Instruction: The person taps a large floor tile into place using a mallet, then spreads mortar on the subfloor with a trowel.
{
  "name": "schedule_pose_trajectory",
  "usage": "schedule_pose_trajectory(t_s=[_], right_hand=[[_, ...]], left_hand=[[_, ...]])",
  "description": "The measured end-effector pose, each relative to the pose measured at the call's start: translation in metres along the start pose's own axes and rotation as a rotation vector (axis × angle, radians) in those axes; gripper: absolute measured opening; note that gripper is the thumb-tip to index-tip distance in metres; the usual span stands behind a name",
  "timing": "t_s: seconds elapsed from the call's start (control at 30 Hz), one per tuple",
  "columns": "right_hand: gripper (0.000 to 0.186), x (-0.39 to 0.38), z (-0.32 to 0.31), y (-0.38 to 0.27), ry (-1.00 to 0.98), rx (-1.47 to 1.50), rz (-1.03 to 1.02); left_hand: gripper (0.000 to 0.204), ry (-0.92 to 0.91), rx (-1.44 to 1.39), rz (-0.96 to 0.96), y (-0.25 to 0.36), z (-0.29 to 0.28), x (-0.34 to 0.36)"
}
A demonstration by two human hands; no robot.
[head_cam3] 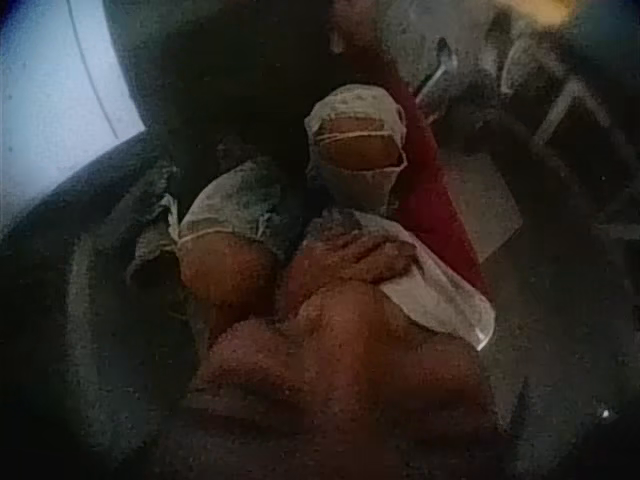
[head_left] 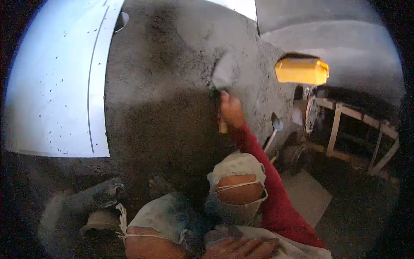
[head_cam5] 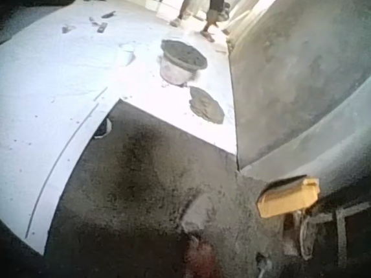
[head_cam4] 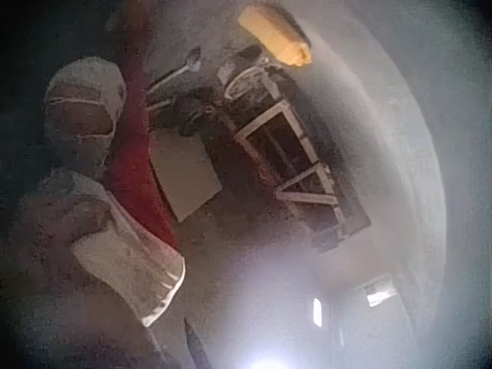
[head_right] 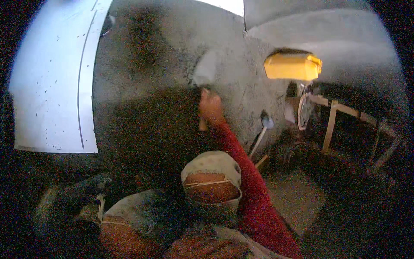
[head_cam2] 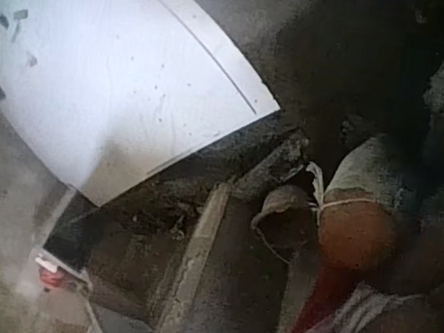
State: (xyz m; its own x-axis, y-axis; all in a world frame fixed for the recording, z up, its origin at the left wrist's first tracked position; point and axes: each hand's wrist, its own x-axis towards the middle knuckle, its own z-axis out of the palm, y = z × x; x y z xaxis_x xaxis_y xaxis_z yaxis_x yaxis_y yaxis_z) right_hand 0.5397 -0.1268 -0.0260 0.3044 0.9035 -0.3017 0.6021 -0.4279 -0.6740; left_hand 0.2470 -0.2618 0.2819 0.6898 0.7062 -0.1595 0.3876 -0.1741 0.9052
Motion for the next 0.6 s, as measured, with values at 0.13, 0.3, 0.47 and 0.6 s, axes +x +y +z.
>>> schedule_pose_trajectory(t_s=[0.13,0.3,0.47,0.6], right_hand=[[0.044,0.008,-0.038,-0.055,-0.14,-0.612,-0.259],[0.039,0.07,-0.097,-0.026,0.075,-1.056,-0.155],[0.04,0.006,-0.103,0.073,-0.099,-0.885,-0.154],[0.051,-0.021,-0.154,0.089,-0.269,-0.859,0.111]], left_hand=[[0.043,-0.006,0.017,0.013,-0.003,-0.002,0.001],[0.042,-0.004,0.018,0.016,-0.005,-0.002,-0.002],[0.042,0.021,0.046,0.026,-0.005,0.001,-0.005],[0.041,0.057,0.071,0.032,-0.006,0.003,-0.007]])
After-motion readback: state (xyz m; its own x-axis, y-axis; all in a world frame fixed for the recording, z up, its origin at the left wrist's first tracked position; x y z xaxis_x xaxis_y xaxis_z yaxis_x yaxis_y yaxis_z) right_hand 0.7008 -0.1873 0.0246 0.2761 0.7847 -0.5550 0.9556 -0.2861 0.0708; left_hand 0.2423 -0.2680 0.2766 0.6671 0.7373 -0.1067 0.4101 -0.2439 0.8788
